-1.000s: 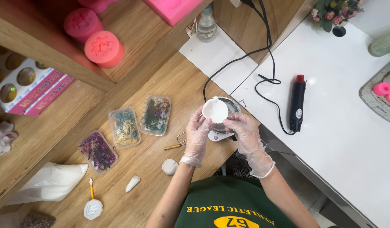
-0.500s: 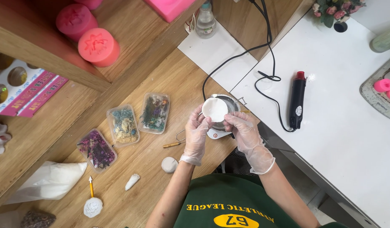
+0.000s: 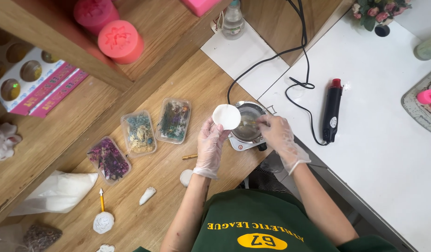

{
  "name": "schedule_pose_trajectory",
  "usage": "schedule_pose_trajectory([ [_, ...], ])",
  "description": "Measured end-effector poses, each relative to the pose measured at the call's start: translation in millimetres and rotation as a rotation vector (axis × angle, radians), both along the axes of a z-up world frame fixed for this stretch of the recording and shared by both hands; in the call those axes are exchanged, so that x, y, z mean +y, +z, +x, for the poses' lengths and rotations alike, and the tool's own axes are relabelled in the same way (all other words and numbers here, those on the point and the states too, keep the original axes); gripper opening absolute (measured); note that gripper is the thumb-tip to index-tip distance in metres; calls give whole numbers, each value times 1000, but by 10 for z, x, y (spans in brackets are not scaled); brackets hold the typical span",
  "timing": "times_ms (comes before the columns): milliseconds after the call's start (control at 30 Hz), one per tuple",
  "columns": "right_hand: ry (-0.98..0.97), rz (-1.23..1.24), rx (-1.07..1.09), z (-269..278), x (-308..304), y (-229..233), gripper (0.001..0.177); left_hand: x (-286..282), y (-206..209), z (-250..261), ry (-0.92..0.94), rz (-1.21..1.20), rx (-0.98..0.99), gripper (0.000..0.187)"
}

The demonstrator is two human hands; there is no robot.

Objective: Melting wax pellets on a portable electric heater and mixing in scent or dye using a small spoon.

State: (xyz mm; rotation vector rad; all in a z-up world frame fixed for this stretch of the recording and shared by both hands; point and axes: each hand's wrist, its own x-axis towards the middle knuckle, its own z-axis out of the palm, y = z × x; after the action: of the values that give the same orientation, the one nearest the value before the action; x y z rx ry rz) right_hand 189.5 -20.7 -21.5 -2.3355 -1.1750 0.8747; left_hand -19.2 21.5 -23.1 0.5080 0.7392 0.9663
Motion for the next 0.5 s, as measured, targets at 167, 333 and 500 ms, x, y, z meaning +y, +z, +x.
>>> schedule_pose_trajectory([
  [167,52,-204,-85,-58,189,119,18,-39,26,-115,28,-2,-14,50],
  [333,165,18,-131,-75,240,103,18,-69,95,-244,46,-10,-26,50],
  [500,176,86,-116,-28,231,-44,18,-103,133,-434,68,-11,-8,48],
])
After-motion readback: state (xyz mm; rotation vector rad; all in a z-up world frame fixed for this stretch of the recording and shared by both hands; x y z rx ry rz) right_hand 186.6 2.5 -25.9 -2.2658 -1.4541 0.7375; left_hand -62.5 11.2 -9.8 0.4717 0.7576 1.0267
